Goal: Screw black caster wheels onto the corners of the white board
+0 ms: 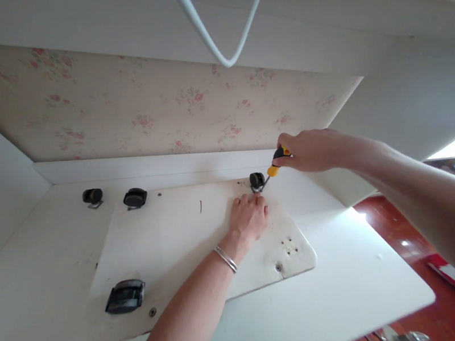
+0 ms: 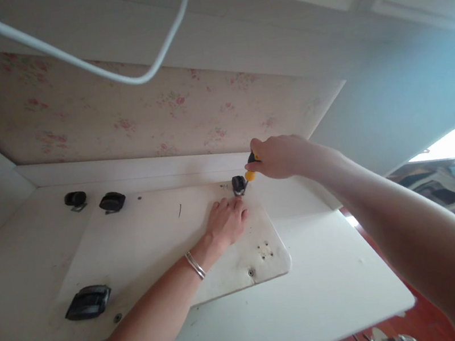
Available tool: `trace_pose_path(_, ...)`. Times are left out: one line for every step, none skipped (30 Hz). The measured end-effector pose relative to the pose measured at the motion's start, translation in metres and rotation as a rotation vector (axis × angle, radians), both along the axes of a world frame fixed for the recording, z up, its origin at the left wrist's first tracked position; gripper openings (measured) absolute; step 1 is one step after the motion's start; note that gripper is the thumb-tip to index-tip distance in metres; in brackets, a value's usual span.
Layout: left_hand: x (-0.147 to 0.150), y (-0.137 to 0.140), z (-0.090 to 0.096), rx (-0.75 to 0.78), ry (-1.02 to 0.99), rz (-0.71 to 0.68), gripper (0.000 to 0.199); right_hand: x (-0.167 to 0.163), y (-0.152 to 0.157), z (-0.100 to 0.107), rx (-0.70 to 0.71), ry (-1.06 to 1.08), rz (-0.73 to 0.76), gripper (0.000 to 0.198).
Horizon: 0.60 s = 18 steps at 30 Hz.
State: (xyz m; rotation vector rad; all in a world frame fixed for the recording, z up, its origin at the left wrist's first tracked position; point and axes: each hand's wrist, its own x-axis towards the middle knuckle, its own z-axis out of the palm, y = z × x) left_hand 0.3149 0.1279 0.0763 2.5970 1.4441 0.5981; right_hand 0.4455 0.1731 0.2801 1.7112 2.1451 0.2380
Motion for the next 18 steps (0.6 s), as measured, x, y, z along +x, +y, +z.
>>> trace_pose_path(0.0, 0.0, 0.001, 0.0, 0.002, 0.001, 0.027, 0.001, 0.0, -0.002, 0.006, 0.022, 0.004, 0.053)
trace_pose_path(-0.001, 0.0, 0.001, -0.002, 0.005, 0.002, 0.026, 0.002, 0.0, -0.004, 0.011, 0.046, 0.006, 0.053)
trace_pose_path(-0.001, 0.001, 0.002, -0.004, 0.008, 0.002, 0.026, 0.003, 0.0, -0.006, 0.015, 0.073, 0.006, 0.053)
trace_pose_path(-0.002, 0.001, 0.003, -0.007, 0.01, 0.002, 0.026, 0.005, 0.0, -0.007, 0.023, 0.096, 0.002, 0.054)
trace_pose_path(-0.002, 0.001, 0.004, -0.009, 0.012, 0.001, 0.025, 0.006, -0.001, -0.009, 0.033, 0.113, -0.007, 0.055)
trace_pose_path(-0.002, 0.001, 0.006, -0.01, 0.015, -0.002, 0.025, 0.008, -0.001, -0.01, 0.044, 0.127, -0.019, 0.056)
trace_pose_path(-0.001, 0.0, 0.008, -0.011, 0.017, -0.007, 0.024, 0.009, -0.002, -0.011, 0.052, 0.137, -0.032, 0.056)
trace_pose_path(-0.001, -0.003, 0.012, -0.011, 0.019, -0.014, 0.024, 0.01, -0.002, -0.012, 0.056, 0.144, -0.043, 0.056)
trace_pose_path(-0.001, -0.007, 0.016, -0.012, 0.021, -0.022, 0.023, 0.01, -0.003, -0.012, 0.058, 0.148, -0.049, 0.056)
trace_pose_path(-0.002, -0.013, 0.023, -0.013, 0.027, -0.031, 0.022, 0.009, -0.004, -0.012, 0.058, 0.152, -0.052, 0.055)
trace_pose_path(-0.004, -0.02, 0.031, -0.012, 0.027, -0.047, 0.022, 0.008, -0.004, -0.011, 0.055, 0.158, -0.052, 0.055)
trace_pose_path(-0.008, -0.03, 0.04, -0.009, 0.026, -0.067, 0.021, 0.007, -0.005, -0.011, 0.052, 0.165, -0.05, 0.055)
trace_pose_path(-0.014, -0.041, 0.051, -0.003, 0.022, -0.098, 0.019, 0.007, -0.005, -0.011, 0.051, 0.173, -0.05, 0.056)
trace_pose_path(-0.022, -0.053, 0.063, 0.012, -0.017, -0.16, 0.019, 0.006, -0.005, -0.011, 0.048, 0.18, -0.051, 0.057)
trace_pose_path(-0.033, -0.065, 0.075, 0.021, -0.061, -0.204, 0.02, 0.006, -0.004, -0.011, 0.045, 0.184, -0.05, 0.059)
trace_pose_path(-0.047, -0.077, 0.087, 0.015, -0.097, -0.232, 0.02, 0.007, -0.003, -0.012, 0.048, 0.183, -0.05, 0.061)
trace_pose_path(-0.062, -0.09, 0.098, 0.006, -0.126, -0.245, 0.02, 0.009, -0.002, -0.014, 0.049, 0.178, -0.039, 0.062)
trace_pose_path(-0.08, -0.102, 0.109, -0.008, -0.152, -0.246, 0.021, 0.011, 0.0, -0.016, 0.058, 0.171, -0.024, 0.061)
